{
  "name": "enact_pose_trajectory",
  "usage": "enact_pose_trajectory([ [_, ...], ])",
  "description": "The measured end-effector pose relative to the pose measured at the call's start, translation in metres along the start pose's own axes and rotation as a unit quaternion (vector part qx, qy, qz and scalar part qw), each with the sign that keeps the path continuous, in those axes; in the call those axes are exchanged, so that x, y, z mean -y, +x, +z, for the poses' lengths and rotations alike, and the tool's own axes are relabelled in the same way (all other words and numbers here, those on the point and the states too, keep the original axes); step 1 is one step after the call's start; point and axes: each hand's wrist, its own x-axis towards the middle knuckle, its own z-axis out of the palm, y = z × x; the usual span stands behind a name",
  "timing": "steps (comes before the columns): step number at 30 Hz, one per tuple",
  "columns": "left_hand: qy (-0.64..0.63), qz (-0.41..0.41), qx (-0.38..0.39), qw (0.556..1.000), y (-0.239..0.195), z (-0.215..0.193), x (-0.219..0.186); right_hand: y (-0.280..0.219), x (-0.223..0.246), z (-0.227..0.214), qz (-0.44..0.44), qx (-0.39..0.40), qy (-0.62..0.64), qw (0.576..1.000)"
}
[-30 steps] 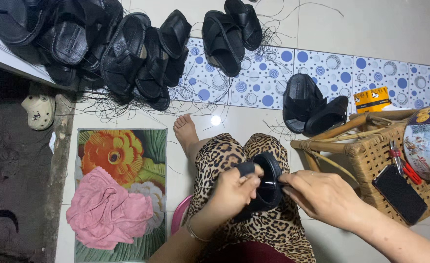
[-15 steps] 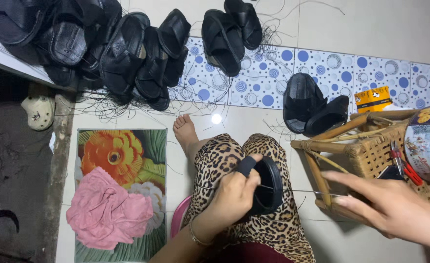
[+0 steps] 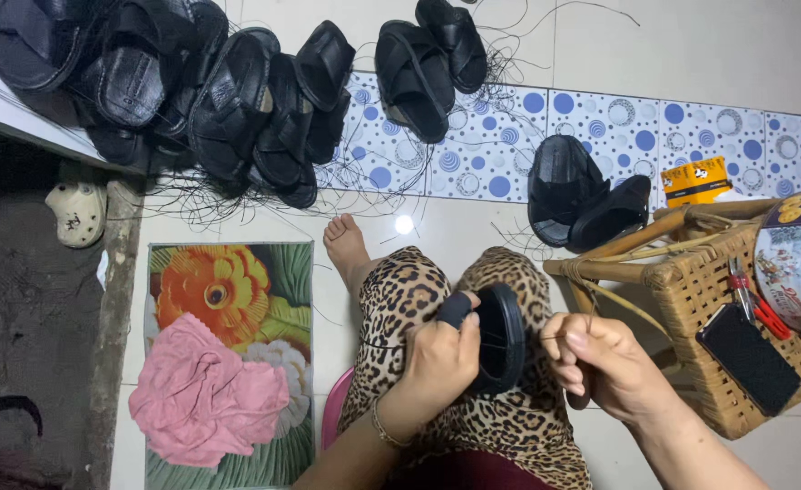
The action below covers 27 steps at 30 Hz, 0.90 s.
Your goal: The person sits on the floor and sews a black slip-on shoe using a needle and thread. They repeatedly pass the needle through the shoe's sole and upper, pull the thread tight, and adjust the shoe's position on their lap. The person finishes by cutting the thread and placing the shoe aside.
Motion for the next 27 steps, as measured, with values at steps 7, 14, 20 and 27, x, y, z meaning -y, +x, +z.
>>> enact_pose_trajectory([
  [7, -0.335, -0.267, 0.039, 0.903, 0.010, -0.042, -0.011, 0.000, -0.007, 0.006, 0.043, 0.078, -0.335, 0.938],
  [14, -0.496, -0.292, 0.123, 0.809, -0.007, -0.051, -0.036, -0.005, -0.021, 0.006, -0.308, -0.004, -0.582, 0.753],
  [20, -0.093, -0.303, 0.346, 0.883, -0.026, -0.076, 0.017, -0.039, 0.042, -0.169, -0.240, -0.444, -0.640, 0.579],
  [27, -0.461, -0.080, 0.233, 0.853, -0.007, -0.069, -0.005, -0.013, 0.028, -0.051, -0.126, -0.384, -0.577, 0.710],
])
